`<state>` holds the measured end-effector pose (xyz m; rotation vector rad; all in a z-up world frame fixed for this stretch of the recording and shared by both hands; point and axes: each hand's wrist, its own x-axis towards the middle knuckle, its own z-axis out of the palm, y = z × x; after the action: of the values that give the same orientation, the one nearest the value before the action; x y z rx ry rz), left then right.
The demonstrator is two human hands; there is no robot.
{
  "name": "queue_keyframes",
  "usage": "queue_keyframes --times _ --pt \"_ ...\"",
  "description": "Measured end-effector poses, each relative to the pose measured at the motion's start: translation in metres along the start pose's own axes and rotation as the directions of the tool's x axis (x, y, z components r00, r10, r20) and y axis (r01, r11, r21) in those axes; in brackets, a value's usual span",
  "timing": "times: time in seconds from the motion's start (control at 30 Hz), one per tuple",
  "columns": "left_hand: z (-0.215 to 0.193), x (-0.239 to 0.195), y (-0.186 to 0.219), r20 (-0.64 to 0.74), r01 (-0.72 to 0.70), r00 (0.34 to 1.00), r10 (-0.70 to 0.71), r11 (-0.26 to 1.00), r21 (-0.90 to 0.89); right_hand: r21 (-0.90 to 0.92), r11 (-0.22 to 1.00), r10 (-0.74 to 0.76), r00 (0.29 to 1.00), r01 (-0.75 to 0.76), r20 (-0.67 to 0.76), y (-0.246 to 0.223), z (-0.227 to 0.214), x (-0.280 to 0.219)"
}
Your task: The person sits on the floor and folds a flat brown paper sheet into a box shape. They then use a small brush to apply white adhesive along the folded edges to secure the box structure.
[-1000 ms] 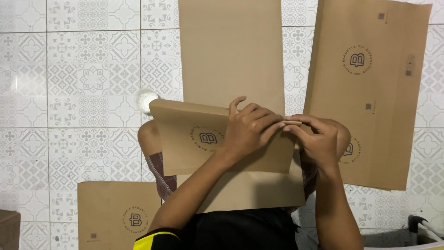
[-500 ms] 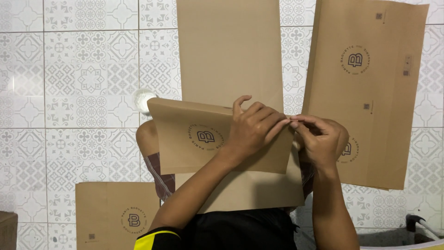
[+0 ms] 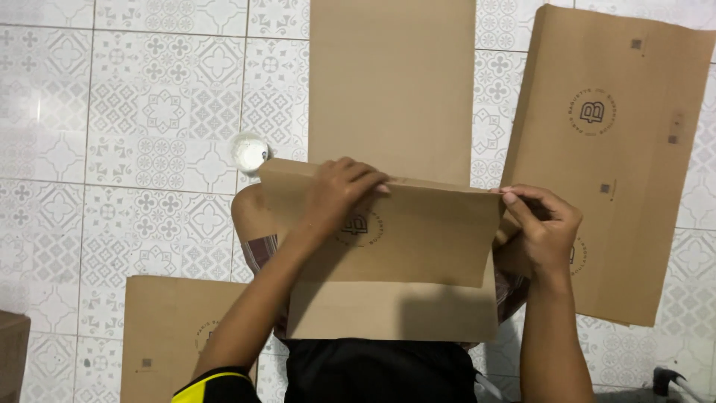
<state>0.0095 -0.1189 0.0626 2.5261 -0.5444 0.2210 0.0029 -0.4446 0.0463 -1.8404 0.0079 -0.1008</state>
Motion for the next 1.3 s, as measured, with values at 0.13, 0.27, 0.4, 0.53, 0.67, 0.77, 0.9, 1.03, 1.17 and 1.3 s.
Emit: queue_keyframes --times 0.13,0.27,0.4,0.53,0.67,0.77,0.9,1.03,1.17,1.3 --pt "-0.015 -0.029 -0.048 -0.003 0.045 0.999 -0.045 0.992 0.116 -0.034 0.999 -0.017 1.0 0.017 -0.005 0.002 -0.001 0.007" --pt "-0.01 -0.055 -0.098 -0.089 0.015 0.996 0.0 0.986 0.168 0.068 0.998 0.006 1.0 -0.004 -0.023 0.008 -0.008 0.016" --pt "-0.013 -0.054 -0.091 -0.194 0.007 0.981 0.003 0.999 0.051 -0.037 0.997 -0.064 0.998 0.064 0.005 -0.01 -0.008 0.023" --pt "-0.012 -0.045 -0.077 -0.29 -0.01 0.956 0.049 0.991 0.133 -0.477 0.744 -0.455 0.877 0.468 0.151 -0.046 0.007 0.034" --pt "-0.026 -0.035 -0.053 -0.275 0.015 0.961 0.006 0.997 0.071 -0.485 0.585 -0.462 0.759 0.65 0.459 -0.072 0.07 0.043" --pt "-0.033 -0.036 -0.049 -0.258 0.086 0.963 -0.072 0.995 0.041 -0.444 0.618 -0.371 0.738 0.649 0.563 -0.068 0.105 0.049" --pt "-0.059 -0.043 -0.05 -0.259 0.166 0.949 -0.182 0.983 -0.083 -0.484 0.623 -0.275 0.752 0.614 0.598 -0.065 0.11 0.054" --pt "-0.043 -0.063 -0.076 -0.298 0.217 0.913 -0.278 0.951 -0.22 -0.515 0.607 -0.246 0.759 0.606 0.603 -0.066 0.108 0.056" --pt "-0.034 -0.067 -0.077 -0.333 0.22 0.867 -0.37 0.884 -0.412 -0.558 0.607 -0.183 0.783 0.566 0.595 -0.075 0.111 0.056" --pt "-0.028 -0.066 -0.079 -0.345 0.205 0.842 -0.415 0.837 -0.507 -0.464 0.621 -0.239 0.717 0.631 0.655 -0.096 0.123 0.055"
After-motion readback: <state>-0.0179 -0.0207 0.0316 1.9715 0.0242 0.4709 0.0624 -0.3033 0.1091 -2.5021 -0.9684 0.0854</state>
